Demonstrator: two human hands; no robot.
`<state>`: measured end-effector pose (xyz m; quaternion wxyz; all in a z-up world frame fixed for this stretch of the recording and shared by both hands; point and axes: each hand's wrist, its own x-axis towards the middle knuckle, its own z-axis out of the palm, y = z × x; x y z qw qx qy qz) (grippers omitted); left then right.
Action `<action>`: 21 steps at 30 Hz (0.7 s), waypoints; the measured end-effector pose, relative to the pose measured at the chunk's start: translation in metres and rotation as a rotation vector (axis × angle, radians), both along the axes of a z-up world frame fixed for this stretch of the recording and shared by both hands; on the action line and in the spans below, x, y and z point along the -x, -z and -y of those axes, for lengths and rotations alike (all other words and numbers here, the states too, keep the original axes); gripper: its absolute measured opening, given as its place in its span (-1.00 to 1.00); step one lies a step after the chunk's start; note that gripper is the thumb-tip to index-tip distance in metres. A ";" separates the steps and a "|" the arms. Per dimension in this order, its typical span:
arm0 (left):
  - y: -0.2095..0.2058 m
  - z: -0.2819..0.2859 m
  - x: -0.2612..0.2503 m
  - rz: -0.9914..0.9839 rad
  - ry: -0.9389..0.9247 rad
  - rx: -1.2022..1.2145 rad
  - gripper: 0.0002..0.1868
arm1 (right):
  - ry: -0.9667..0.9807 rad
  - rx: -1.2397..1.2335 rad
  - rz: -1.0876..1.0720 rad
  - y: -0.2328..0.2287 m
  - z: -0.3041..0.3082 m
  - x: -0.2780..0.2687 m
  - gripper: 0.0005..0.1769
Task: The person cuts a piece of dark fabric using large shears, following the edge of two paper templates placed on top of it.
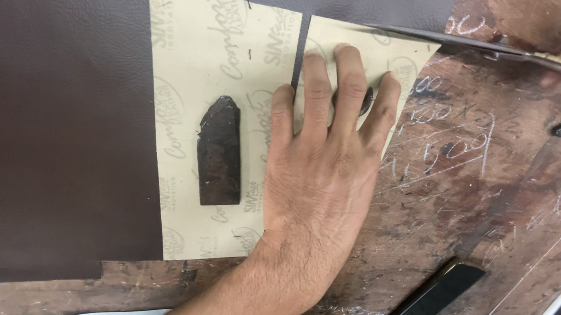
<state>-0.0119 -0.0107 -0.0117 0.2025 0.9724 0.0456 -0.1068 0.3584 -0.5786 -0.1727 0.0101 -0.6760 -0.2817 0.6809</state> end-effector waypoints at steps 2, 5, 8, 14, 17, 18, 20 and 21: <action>0.000 0.000 0.000 0.001 0.000 -0.006 -0.10 | 0.004 -0.007 0.018 0.000 0.000 0.001 -0.28; 0.001 0.001 0.000 0.003 -0.005 -0.003 -0.12 | 0.006 -0.009 0.035 0.000 0.000 0.002 -0.29; 0.002 0.001 0.000 -0.001 -0.009 0.012 -0.11 | 0.003 -0.011 0.050 0.000 -0.004 0.000 -0.29; 0.002 0.001 -0.001 -0.002 -0.010 0.028 -0.09 | -0.002 -0.031 0.058 0.008 -0.019 -0.003 -0.30; 0.002 0.000 -0.001 -0.008 -0.001 0.032 -0.08 | -0.004 -0.033 0.055 0.010 -0.025 -0.005 -0.30; 0.002 0.000 -0.001 -0.015 0.012 0.016 -0.07 | -0.006 -0.031 0.054 0.009 -0.027 -0.007 -0.30; 0.003 0.000 -0.001 -0.022 0.016 0.007 -0.09 | -0.009 -0.027 0.049 0.007 -0.029 -0.008 -0.31; 0.002 0.000 -0.001 -0.023 0.008 0.013 -0.10 | -0.007 -0.024 0.049 0.006 -0.030 -0.008 -0.31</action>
